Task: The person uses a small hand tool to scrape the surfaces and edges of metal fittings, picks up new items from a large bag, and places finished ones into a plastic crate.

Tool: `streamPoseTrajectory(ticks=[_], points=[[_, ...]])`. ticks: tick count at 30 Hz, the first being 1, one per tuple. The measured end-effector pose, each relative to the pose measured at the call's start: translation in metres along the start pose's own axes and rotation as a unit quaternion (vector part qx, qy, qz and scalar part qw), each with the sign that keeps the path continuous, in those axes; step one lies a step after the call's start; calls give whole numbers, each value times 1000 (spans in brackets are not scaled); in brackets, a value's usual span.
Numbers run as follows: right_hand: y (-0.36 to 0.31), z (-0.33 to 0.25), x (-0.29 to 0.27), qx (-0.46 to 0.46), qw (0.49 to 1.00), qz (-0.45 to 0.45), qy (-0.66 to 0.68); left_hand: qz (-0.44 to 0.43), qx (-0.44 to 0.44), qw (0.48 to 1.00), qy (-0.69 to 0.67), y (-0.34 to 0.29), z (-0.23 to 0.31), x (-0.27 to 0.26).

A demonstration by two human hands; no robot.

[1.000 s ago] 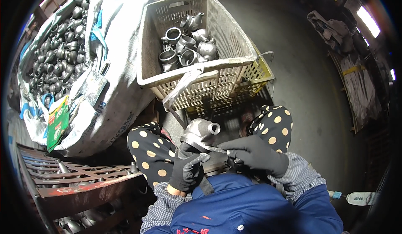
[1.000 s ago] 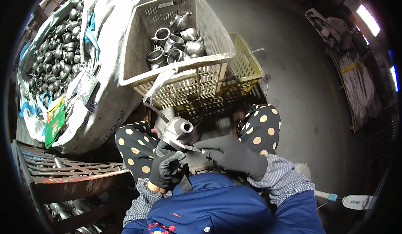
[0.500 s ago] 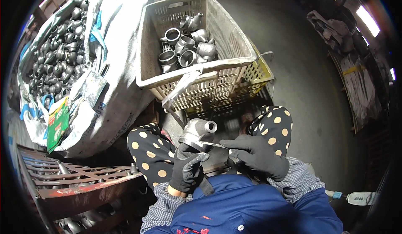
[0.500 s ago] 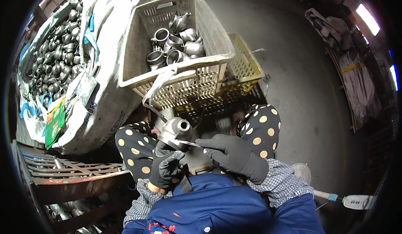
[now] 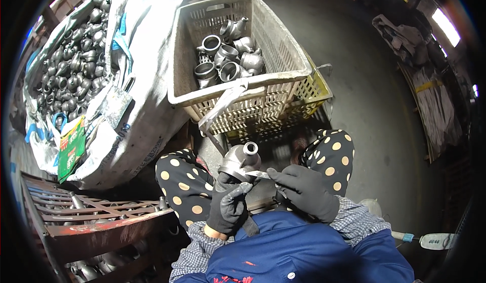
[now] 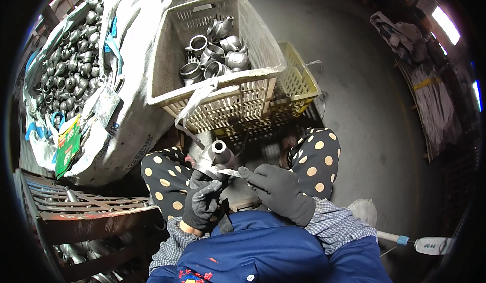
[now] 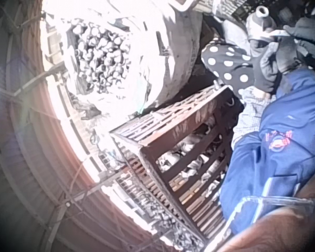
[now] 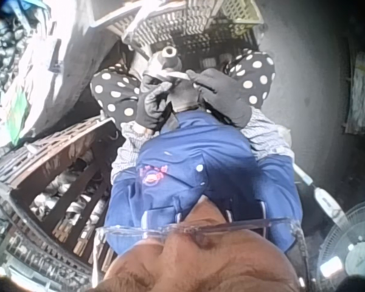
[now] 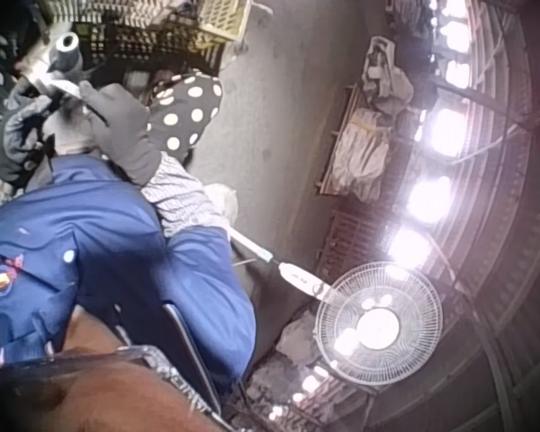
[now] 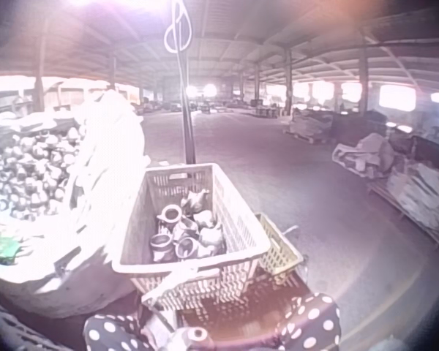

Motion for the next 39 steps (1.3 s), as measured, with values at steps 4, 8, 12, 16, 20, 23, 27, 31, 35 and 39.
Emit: streamPoseTrajectory(ticks=[4, 8, 12, 16, 20, 23, 27, 31, 35, 39], points=[[9, -1, -10, 24, 991, 8, 135, 11, -56, 992, -110, -10, -23, -7], [20, 0, -11, 16, 991, -53, 126, 136, -174, 946, -238, 8, -6, 8], [24, -1, -14, -4, 989, -136, 66, 160, -206, 909, -326, 16, 2, 14], [22, 5, -14, 0, 980, -186, 67, 227, -311, 892, -237, 6, 5, 10], [13, 18, -13, 1, 981, -142, 130, 164, -232, 920, -270, 19, 17, 20], [16, 14, -14, 11, 981, -106, 162, 120, -198, 928, -291, 21, 14, 20], [19, 8, -16, 27, 972, -189, 140, 154, -226, 906, -323, 21, 7, 22], [9, 36, -7, 61, 921, -197, 331, 171, -249, 895, -329, 23, 12, 19], [27, 19, -32, 72, 947, -23, 312, 134, -269, 911, -282, 23, 8, 20], [45, 18, -7, 2, 958, -30, 285, 111, -314, 901, -279, 15, 0, 30]])
Point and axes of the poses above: each hand's wrist, its own y-axis towards the middle knuckle, its own x-axis out of the palm, z = x × y, the point moved 4 cm from there along y, towards the middle knuckle, and after that the axes turned 10 degrees about -y, right-handed, at the moved point
